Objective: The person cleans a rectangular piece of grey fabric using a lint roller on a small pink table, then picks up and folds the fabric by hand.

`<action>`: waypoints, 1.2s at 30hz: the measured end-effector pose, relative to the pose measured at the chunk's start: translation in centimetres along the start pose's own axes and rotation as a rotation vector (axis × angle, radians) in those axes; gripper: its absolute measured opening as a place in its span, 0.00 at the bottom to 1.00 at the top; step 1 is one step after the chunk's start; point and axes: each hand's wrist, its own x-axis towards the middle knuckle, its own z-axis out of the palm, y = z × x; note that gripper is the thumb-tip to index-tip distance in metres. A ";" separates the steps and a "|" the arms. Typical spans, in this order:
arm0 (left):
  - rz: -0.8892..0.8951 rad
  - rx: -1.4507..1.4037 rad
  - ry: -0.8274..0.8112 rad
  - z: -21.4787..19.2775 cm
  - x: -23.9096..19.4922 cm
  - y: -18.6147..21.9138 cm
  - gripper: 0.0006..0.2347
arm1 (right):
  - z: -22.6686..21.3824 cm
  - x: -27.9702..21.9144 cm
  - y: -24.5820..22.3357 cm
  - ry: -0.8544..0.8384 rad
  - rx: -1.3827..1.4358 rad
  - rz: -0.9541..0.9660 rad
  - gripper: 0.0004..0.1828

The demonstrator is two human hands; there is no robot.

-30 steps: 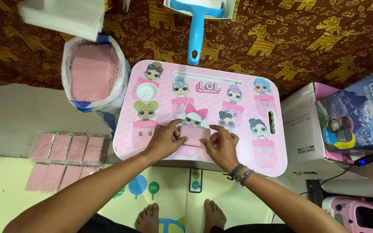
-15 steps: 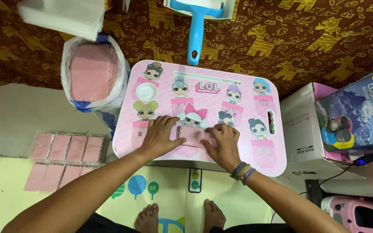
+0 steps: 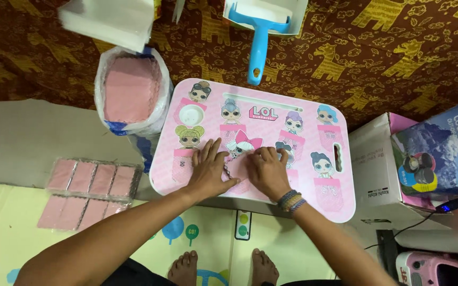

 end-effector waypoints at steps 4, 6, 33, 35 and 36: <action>0.009 -0.017 0.017 -0.2 -0.3 -0.3 0.39 | 0.3 -0.2 -2.4 0.039 0.020 0.102 0.22; 0.120 -0.017 0.040 -0.5 -0.7 -0.7 0.39 | 1.0 -0.8 -3.2 0.105 0.042 0.192 0.30; 0.728 0.144 -0.114 -3.1 -2.6 -1.6 0.35 | 0.5 0.6 2.3 -0.361 0.318 0.360 0.41; 0.756 0.149 -0.141 -1.7 -2.4 -3.2 0.37 | 2.8 0.3 4.1 -0.257 0.356 0.326 0.36; 0.779 0.148 -0.175 -1.2 -2.0 -4.0 0.38 | 3.7 0.5 5.0 -0.162 0.395 0.295 0.32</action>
